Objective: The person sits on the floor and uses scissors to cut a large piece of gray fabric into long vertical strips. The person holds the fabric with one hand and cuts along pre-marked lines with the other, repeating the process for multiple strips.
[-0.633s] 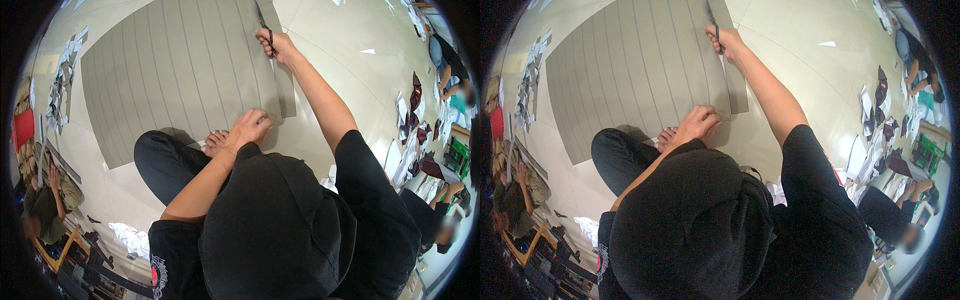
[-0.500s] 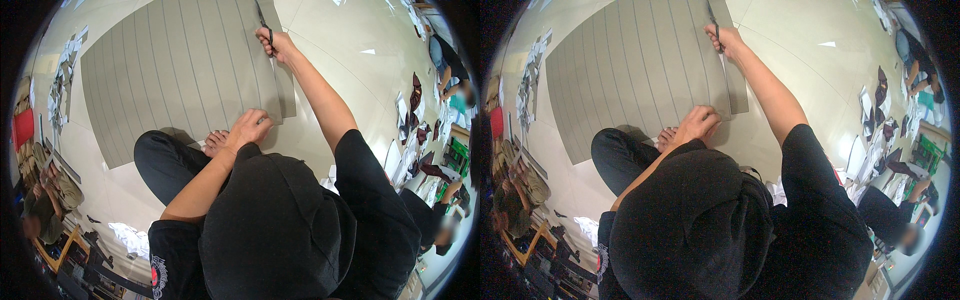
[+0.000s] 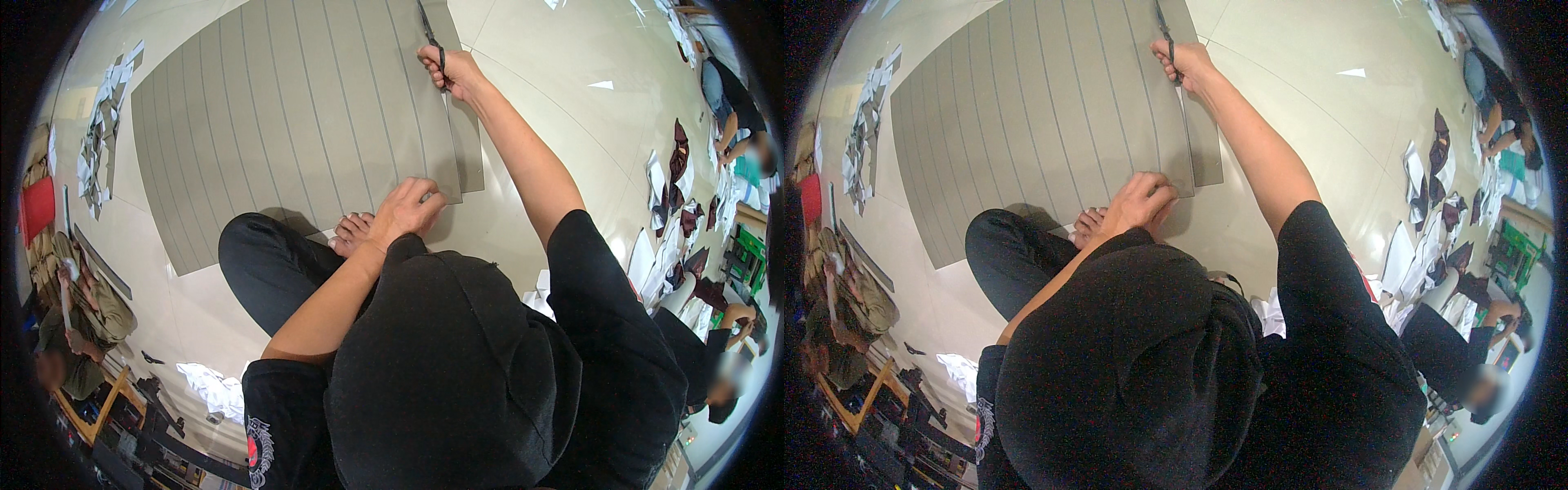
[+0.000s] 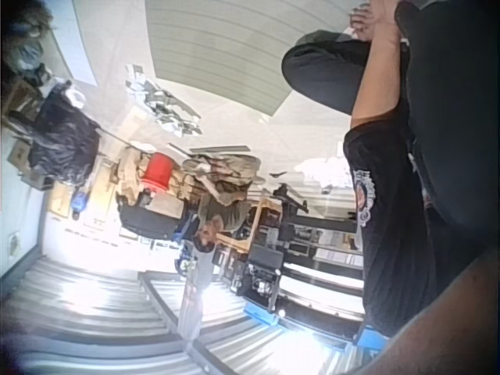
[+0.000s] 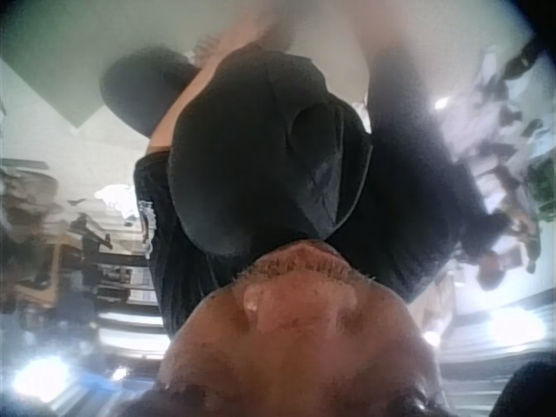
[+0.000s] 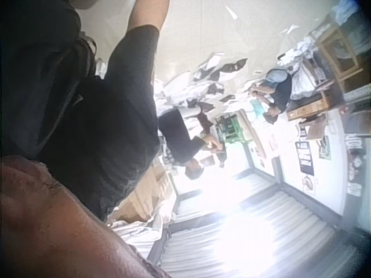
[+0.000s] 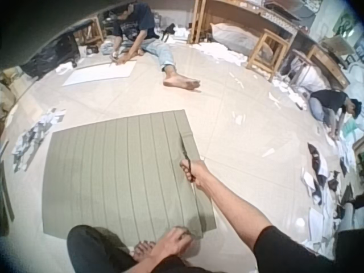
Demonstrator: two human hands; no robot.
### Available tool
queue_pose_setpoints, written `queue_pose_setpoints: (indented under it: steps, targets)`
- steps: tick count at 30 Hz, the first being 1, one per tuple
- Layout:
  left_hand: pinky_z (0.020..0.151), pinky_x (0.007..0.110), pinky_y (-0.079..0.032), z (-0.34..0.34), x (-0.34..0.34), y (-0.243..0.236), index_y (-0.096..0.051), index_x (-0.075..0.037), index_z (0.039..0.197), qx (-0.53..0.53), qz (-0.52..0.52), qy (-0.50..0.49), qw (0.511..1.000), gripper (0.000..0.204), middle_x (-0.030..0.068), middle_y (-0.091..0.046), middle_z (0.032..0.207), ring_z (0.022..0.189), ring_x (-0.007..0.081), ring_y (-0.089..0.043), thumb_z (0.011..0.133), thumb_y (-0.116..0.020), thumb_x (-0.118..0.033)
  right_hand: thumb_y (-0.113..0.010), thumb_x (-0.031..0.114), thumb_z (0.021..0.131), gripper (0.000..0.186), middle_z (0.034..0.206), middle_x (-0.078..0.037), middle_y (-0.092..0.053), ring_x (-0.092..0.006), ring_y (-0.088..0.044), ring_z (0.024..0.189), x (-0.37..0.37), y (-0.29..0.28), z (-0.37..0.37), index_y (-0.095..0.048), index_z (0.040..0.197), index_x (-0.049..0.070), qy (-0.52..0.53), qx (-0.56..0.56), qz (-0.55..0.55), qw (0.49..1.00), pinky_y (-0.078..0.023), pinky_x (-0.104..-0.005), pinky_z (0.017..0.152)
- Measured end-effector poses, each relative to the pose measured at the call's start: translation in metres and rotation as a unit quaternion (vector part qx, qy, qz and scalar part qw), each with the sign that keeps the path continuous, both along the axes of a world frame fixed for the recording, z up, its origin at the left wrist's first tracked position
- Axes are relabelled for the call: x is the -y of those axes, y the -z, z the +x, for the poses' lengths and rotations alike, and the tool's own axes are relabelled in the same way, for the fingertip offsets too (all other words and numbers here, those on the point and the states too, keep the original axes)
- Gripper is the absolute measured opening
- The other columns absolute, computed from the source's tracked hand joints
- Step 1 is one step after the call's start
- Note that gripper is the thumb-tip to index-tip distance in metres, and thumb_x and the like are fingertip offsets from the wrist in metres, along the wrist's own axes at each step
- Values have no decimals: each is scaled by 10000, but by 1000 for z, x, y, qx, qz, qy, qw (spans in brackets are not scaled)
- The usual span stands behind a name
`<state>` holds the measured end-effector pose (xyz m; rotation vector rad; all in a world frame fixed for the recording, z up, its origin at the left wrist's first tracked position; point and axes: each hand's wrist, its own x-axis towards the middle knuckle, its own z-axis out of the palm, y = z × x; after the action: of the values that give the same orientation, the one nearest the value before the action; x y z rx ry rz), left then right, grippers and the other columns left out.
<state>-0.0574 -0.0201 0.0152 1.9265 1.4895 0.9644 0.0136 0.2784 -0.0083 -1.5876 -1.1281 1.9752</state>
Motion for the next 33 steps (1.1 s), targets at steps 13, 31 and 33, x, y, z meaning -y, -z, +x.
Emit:
queue_pose_setpoints:
  steps: [13, 31, 33]
  targets:
    - [850, 404, -562, -1, 0, 1, -676, -124, 1000, 6, 5, 0, 1000, 256, 42, -596, 1087, 1026, 269, -624, 778, -765, -34, -835, 246, 837, 270, 659, 32, -567, -53, -473, 523, -1, -9, -5, -632, 746, 92, 13, -11, -13, 1000, -374, -229, 456]
    - [864, 404, -558, -3, 0, -9, -678, -110, 1006, 17, -3, 6, 1000, 253, 59, -607, 1100, 1048, 272, -618, 779, -753, -26, -813, 250, 836, 276, 652, 38, -544, -62, -440, 519, -16, -5, -9, -606, 720, 108, 3, 14, -8, 1000, -357, -245, 465]
    - [866, 403, -557, -2, 1, -6, -678, -109, 1005, 25, 1, 4, 1000, 251, 58, -607, 1099, 1048, 272, -617, 780, -754, -28, -815, 249, 835, 278, 656, 37, -545, -64, -441, 522, -16, -5, -10, -607, 721, 105, 4, 10, -3, 1000, -358, -243, 468]
